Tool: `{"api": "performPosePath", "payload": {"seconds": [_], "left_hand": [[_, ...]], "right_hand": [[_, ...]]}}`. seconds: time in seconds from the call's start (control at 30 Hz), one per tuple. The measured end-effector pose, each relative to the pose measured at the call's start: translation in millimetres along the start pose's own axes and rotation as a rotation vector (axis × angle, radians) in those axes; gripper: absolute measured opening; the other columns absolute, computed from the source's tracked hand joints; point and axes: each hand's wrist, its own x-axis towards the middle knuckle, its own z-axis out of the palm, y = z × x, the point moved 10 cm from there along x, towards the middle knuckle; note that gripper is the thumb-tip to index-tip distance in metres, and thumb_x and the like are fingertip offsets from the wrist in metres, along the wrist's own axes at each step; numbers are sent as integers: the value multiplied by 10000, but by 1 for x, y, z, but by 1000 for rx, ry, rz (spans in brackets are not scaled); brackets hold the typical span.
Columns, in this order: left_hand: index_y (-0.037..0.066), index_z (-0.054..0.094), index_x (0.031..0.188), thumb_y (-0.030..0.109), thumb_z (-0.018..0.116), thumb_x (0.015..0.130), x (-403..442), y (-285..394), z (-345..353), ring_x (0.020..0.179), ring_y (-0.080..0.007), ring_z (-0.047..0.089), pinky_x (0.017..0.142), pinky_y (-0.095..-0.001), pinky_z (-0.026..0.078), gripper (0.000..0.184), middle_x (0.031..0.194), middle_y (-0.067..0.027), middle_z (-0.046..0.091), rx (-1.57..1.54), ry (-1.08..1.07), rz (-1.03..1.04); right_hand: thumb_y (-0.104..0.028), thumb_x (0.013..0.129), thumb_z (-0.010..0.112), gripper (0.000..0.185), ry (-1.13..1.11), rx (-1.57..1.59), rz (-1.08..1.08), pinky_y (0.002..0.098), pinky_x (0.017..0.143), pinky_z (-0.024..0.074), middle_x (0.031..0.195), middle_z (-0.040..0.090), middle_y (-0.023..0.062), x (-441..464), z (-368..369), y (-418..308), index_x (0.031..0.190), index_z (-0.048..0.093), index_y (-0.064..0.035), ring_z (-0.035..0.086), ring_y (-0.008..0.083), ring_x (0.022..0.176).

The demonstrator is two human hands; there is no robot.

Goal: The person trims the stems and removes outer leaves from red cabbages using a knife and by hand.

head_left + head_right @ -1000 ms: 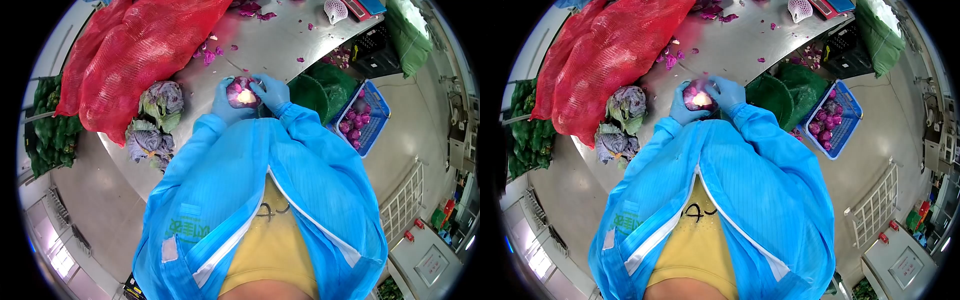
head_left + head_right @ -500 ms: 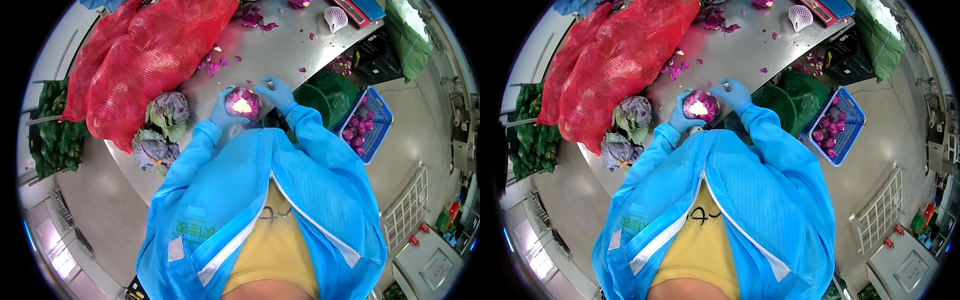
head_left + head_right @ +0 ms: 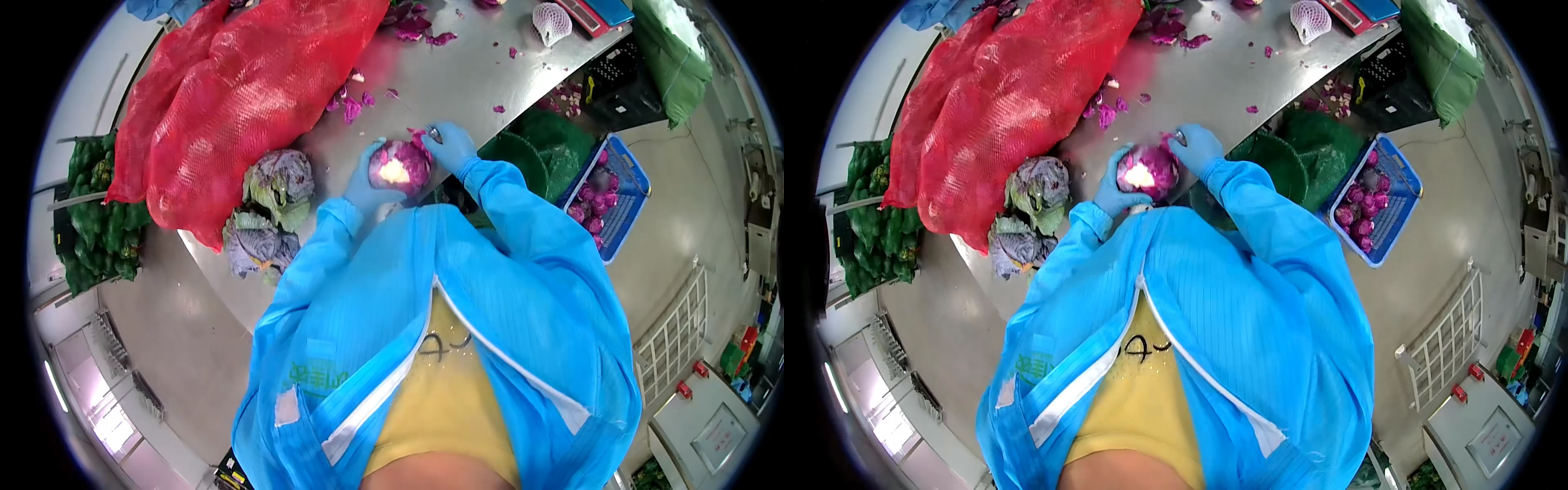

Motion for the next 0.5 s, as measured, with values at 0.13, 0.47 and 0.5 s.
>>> {"api": "performPosePath", "payload": {"seconds": [0.13, 0.47, 0.5], "left_hand": [[83, 114, 1406, 136, 864, 472, -17, 23, -5, 1238, -268, 367, 1005, -389, 365, 1200, 1346, -138, 317, -312, 206, -155], [83, 233, 1291, 137, 789, 650, -53, 1, -3, 1081, -300, 487, 824, -446, 513, 850, 1218, -151, 398, -676, 664, -575], [96, 256, 1287, 112, 778, 654, -51, -2, 0, 1078, -305, 491, 826, -449, 512, 821, 1208, -143, 414, -802, 607, -607]], "right_hand": [[-296, 779, 599, 267, 32, 76, 109, 438, 700, 471, 828, 615, 188, -17, 6, -10, 898, 593, -57, 593, 373, 793], [-272, 746, 632, 249, 277, 310, 334, 378, 611, 474, 723, 609, 156, -72, -17, 26, 817, 582, -38, 607, 303, 654], [-263, 740, 638, 250, 204, 230, 403, 370, 615, 477, 732, 616, 154, -73, -14, 53, 826, 587, -33, 611, 286, 655]]}}
